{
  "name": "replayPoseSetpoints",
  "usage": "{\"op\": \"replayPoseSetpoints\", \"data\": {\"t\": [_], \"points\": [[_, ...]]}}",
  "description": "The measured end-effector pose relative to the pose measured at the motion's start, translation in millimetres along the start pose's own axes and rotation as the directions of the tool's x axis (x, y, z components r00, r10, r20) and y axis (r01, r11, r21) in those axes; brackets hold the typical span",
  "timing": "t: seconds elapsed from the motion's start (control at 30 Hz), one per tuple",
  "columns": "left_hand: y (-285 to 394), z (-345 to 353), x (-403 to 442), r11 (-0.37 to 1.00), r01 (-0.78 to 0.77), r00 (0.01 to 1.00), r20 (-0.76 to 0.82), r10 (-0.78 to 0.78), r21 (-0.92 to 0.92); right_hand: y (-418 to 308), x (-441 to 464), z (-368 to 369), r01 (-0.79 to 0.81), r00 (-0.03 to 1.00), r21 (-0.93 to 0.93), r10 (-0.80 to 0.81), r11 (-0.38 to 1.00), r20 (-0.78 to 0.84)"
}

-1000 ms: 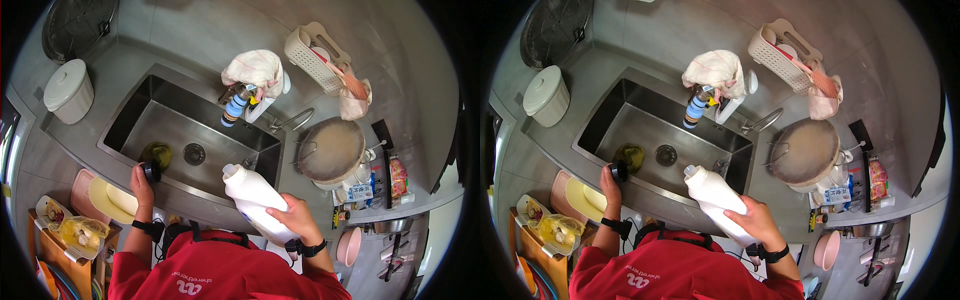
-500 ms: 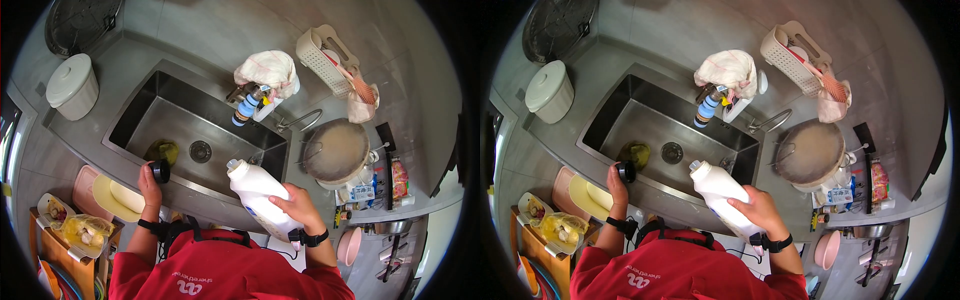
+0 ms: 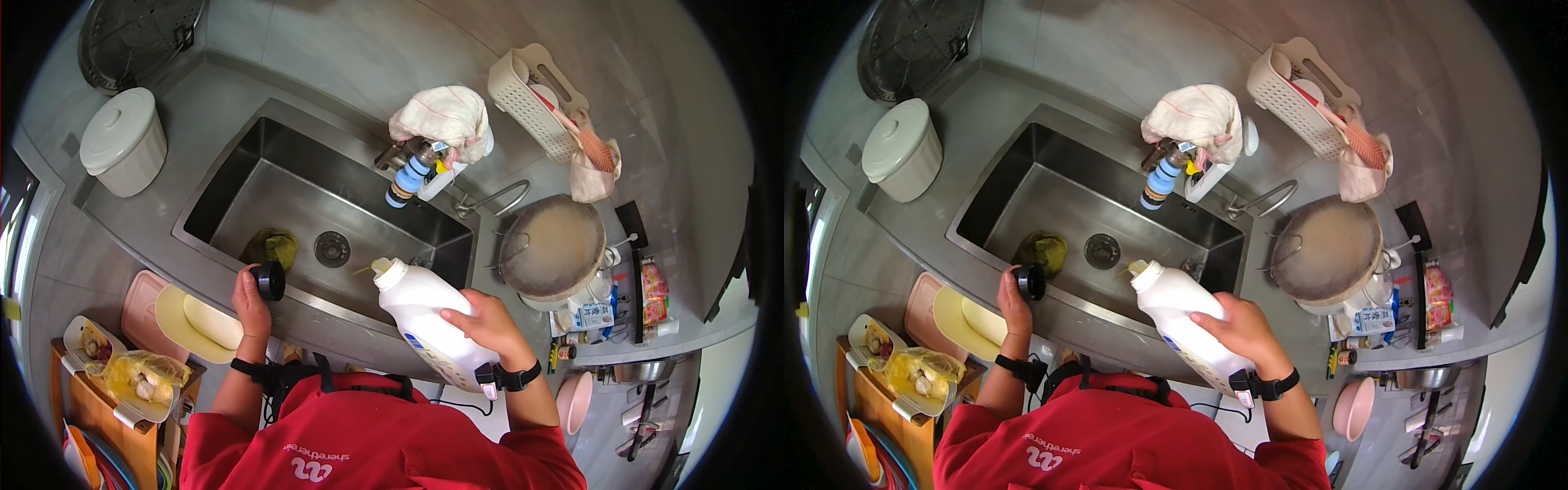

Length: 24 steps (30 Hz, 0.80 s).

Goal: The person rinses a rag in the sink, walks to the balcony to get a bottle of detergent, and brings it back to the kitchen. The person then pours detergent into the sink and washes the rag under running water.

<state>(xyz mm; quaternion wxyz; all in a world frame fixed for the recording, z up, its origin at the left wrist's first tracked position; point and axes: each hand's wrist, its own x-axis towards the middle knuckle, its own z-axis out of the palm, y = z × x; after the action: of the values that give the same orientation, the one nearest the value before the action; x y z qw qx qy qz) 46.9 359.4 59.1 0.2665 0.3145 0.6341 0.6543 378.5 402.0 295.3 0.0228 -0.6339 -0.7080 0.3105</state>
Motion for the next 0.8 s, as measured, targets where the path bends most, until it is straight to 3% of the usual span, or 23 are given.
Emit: {"op": "replayPoseSetpoints", "data": {"t": [0.8], "points": [[5,2,-1,0.999,0.006,0.997,0.075,-0.009,0.047,2,1,-2,0.012,1.000,0.003,-0.012,1.000,-0.024]]}}
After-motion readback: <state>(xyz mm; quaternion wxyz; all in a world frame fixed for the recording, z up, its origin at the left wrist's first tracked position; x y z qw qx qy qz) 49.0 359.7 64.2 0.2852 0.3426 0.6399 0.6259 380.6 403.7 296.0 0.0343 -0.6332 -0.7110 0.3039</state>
